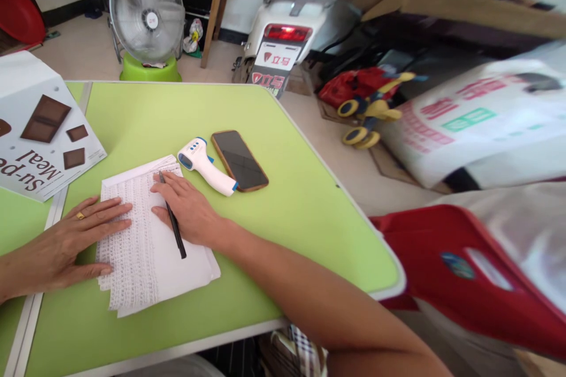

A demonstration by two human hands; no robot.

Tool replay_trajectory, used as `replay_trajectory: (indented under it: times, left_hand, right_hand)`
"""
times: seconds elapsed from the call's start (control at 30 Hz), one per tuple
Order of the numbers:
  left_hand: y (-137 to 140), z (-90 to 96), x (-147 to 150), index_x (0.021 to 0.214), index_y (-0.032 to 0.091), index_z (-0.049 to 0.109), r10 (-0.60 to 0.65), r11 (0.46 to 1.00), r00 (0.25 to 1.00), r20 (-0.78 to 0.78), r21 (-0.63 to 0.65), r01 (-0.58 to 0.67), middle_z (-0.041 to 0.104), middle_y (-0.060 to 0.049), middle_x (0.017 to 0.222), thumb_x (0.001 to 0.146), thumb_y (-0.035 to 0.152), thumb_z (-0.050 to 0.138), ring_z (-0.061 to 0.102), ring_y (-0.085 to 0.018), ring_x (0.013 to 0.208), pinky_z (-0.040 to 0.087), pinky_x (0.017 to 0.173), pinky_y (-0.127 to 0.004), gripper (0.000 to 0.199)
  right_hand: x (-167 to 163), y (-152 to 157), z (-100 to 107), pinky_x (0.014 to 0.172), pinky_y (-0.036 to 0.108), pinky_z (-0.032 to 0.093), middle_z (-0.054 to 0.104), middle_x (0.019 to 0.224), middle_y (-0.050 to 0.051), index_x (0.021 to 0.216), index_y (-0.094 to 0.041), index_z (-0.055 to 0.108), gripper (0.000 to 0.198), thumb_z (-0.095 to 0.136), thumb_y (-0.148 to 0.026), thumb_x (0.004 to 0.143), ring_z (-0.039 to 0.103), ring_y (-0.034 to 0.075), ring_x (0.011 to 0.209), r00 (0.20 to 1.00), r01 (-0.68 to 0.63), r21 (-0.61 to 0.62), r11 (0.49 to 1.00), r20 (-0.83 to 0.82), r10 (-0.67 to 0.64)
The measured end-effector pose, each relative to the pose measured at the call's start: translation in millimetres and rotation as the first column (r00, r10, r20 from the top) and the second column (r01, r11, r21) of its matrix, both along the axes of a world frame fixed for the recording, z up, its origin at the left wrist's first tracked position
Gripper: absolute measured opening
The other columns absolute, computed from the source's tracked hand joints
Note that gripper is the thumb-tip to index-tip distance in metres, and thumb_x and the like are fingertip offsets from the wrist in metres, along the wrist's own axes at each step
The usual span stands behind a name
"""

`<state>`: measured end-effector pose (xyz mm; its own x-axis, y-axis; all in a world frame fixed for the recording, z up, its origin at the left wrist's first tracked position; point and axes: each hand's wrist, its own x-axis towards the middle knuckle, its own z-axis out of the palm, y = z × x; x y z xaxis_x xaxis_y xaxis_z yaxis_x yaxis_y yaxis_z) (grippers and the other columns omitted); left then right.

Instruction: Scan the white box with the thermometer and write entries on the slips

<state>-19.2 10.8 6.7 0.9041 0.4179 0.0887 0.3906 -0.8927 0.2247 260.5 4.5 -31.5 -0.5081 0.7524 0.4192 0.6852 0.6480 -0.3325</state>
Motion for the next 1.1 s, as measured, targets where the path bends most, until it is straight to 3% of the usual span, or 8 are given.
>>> replay_trajectory:
  times: [0.43, 0.83, 1.1]
  left_hand:
    - [-0.4, -2.1, -0.4, 0.147, 0.022, 0.037, -0.014, 1.0, 0.999, 0.036, 0.026, 0.013, 0.039, -0.01, 0.154, 0.096, 0.052, 0.051, 0.035, -0.027, 0.143, 0.022, 0.12, -0.05, 0.061]
    - [-0.3, -2.9, -0.8, 0.148, 0.023, 0.035, -0.011, 1.0, 0.999, 0.031, 0.023, 0.01, 0.038, -0.009, 0.154, 0.096, 0.052, 0.051, 0.034, -0.026, 0.144, 0.021, 0.121, -0.048, 0.061]
    - [-0.6, -2.8, -1.5, 0.147, 0.021, 0.036, -0.018, 0.998, 1.0, 0.022, 0.054, 0.016, 0.037, -0.009, 0.155, 0.097, 0.052, 0.049, 0.032, -0.025, 0.145, 0.02, 0.121, -0.047, 0.06]
  right_hand:
    - [4.2, 3.8, 2.1, 0.113, 0.053, 0.041, 0.053, 0.143, 0.021, 0.121, -0.012, 0.055, 0.036, 0.04, -0.036, 0.1, 0.043, 0.032, 0.139, 0.992, 0.098, -0.051, 0.994, 0.089, -0.093]
    - [6.3, 5.7, -0.9, 0.109, 0.055, 0.045, 0.056, 0.139, 0.02, 0.118, -0.013, 0.057, 0.034, 0.041, -0.037, 0.1, 0.048, 0.033, 0.136, 0.983, 0.157, -0.001, 0.988, 0.093, -0.156]
    - [6.2, 3.5, -1.8, 0.102, 0.056, 0.05, 0.062, 0.13, 0.023, 0.12, -0.01, 0.056, 0.041, 0.04, -0.041, 0.099, 0.056, 0.036, 0.127, 0.968, 0.223, 0.106, 0.969, 0.093, -0.233]
